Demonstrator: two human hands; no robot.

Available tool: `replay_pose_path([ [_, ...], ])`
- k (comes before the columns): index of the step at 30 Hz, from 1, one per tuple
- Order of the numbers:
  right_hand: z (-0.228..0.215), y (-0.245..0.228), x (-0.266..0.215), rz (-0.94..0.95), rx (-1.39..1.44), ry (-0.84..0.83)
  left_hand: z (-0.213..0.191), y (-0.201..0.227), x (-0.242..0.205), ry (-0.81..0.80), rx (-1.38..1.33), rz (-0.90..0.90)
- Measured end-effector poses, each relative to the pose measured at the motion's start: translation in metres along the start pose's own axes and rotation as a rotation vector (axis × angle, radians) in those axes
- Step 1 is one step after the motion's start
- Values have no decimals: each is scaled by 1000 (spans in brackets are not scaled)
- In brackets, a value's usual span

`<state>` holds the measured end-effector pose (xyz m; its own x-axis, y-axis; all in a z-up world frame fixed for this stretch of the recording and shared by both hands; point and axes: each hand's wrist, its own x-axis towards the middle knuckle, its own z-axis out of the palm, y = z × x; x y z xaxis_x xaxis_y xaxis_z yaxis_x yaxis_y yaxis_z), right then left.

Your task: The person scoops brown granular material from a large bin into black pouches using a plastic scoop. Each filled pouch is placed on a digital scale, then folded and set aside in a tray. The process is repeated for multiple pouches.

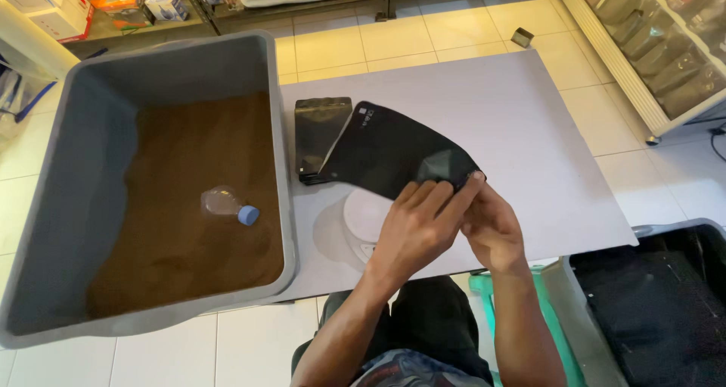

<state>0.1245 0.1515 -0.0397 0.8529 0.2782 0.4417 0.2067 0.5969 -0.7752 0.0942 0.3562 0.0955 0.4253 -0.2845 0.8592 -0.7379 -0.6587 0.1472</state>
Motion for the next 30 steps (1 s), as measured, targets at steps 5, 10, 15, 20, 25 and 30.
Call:
replay_pose_path([
  [5,33,-12,13,-27,102,18,3,-4,-8,62,-58,-67],
  [10,47,-22,17,22,78,69,-19,-41,-12,320,212,-197],
  [15,52,-21,10,26,70,117,-34,-63,-3,247,404,-360],
  [20,55,-16,5,0,63,136,-20,-79,-15,284,496,-333],
  [25,65,-13,5,9,67,187,-7,-87,-25,376,465,-338],
  [30,96,-29,15,-23,-86,363,-7,-88,-26,315,193,-500],
])
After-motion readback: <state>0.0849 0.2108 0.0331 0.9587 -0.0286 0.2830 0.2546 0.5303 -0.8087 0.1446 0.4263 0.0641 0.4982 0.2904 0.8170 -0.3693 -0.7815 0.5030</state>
